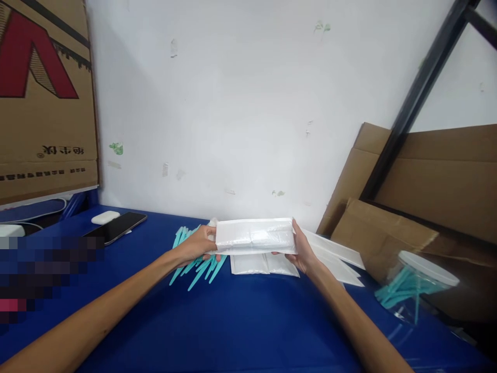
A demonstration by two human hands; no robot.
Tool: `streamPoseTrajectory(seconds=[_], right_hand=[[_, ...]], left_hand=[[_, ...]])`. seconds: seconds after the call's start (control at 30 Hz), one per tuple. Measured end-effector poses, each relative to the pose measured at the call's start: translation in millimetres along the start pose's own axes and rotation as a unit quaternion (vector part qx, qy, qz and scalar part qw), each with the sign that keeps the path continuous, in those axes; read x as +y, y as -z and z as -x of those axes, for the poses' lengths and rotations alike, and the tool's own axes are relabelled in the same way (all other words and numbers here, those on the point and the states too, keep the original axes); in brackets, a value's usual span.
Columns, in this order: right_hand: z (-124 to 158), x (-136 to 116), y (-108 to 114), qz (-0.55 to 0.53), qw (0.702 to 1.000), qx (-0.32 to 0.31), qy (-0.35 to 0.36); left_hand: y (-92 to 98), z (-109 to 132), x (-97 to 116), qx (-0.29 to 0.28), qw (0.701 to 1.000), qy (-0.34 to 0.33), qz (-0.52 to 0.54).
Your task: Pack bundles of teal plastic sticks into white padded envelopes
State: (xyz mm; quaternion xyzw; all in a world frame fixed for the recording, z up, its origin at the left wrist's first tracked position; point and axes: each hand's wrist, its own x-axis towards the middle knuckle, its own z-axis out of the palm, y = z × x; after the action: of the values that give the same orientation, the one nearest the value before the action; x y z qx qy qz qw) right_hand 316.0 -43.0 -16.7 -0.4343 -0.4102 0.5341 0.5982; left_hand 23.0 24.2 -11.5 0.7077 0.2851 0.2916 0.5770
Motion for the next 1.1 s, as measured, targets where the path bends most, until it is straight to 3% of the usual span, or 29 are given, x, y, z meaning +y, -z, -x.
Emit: streamPoseTrajectory(seconds=[0.13,0.3,0.47,0.67,0.9,1.1], right_hand=[[10.5,-14.1,-10.1,-0.038,0.995,-0.065,0.058],[13.8,-13.3,-16.9,0.014,0.983,-0.12,0.135],[13.2,2.6,-23.4,0.19,0.967,-0.013,0.167],[21.5,4.8,-30.2,0.316,0.934,0.031,0.166],[17.8,13.5,-22.5,0.374,0.903,0.05,0.203],[17.4,12.8,-22.6,0.37,0.907,0.053,0.195]], left_hand=[[5.8,-4.0,-0.3,0.05,0.998,-0.001,0.034],[4.9,-2.6,-1.1,0.027,0.995,0.014,0.096],[-12.2,2.0,0.3,0.0,0.996,0.03,0.083],[-16.9,4.8,0.3,-0.003,0.997,0.026,0.076],[-14.6,6.8,-2.2,-0.027,0.997,0.063,0.044],[-24.9,9.2,1.5,-0.007,0.997,0.045,0.07]])
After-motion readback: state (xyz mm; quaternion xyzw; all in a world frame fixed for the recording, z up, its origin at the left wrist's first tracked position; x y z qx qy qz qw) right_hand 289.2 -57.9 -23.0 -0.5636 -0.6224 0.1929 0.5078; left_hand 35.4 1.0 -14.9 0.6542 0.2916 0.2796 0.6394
